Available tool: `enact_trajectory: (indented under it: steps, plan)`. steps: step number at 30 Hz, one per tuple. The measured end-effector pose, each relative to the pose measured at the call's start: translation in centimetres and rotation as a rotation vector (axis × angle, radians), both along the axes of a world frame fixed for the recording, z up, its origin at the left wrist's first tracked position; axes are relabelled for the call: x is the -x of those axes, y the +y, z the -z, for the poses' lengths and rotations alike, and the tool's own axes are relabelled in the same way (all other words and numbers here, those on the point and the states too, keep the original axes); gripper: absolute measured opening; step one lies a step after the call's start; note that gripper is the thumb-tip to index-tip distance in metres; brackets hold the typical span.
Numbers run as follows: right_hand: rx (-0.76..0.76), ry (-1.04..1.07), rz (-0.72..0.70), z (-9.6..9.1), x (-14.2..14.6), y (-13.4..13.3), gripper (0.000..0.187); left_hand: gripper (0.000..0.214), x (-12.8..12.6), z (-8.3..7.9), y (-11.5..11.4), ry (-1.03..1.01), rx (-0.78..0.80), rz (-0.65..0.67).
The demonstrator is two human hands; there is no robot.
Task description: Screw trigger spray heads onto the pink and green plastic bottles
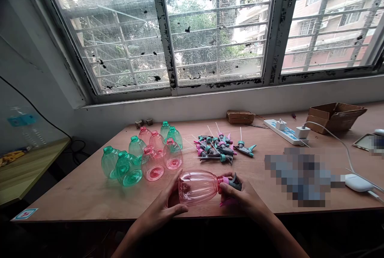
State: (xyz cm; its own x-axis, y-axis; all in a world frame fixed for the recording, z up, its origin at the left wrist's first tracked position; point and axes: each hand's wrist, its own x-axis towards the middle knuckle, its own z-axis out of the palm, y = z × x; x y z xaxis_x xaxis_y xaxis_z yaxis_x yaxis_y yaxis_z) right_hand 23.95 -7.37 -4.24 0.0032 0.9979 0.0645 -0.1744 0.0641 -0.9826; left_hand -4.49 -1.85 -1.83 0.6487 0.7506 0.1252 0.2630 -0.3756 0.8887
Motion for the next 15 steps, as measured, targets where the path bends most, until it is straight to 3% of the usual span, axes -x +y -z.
enact_trajectory:
  steps: [4,8,11,15]
  plan:
    - [-0.001,0.029,0.021,0.2,0.0,0.1,0.045,0.097,0.0,0.3,0.1,0.013,-0.036,-0.013]
    - [0.002,0.043,0.016,0.3,0.0,0.2,0.047,0.105,0.0,1.2,0.4,-0.084,0.047,0.056]
    - [0.008,0.042,0.008,0.2,0.0,0.1,0.047,0.105,-0.1,0.8,0.3,-0.102,0.088,0.081]
    - [0.011,0.056,0.010,0.1,0.1,0.1,0.046,0.090,0.0,-0.1,-0.1,0.035,-0.014,-0.021]
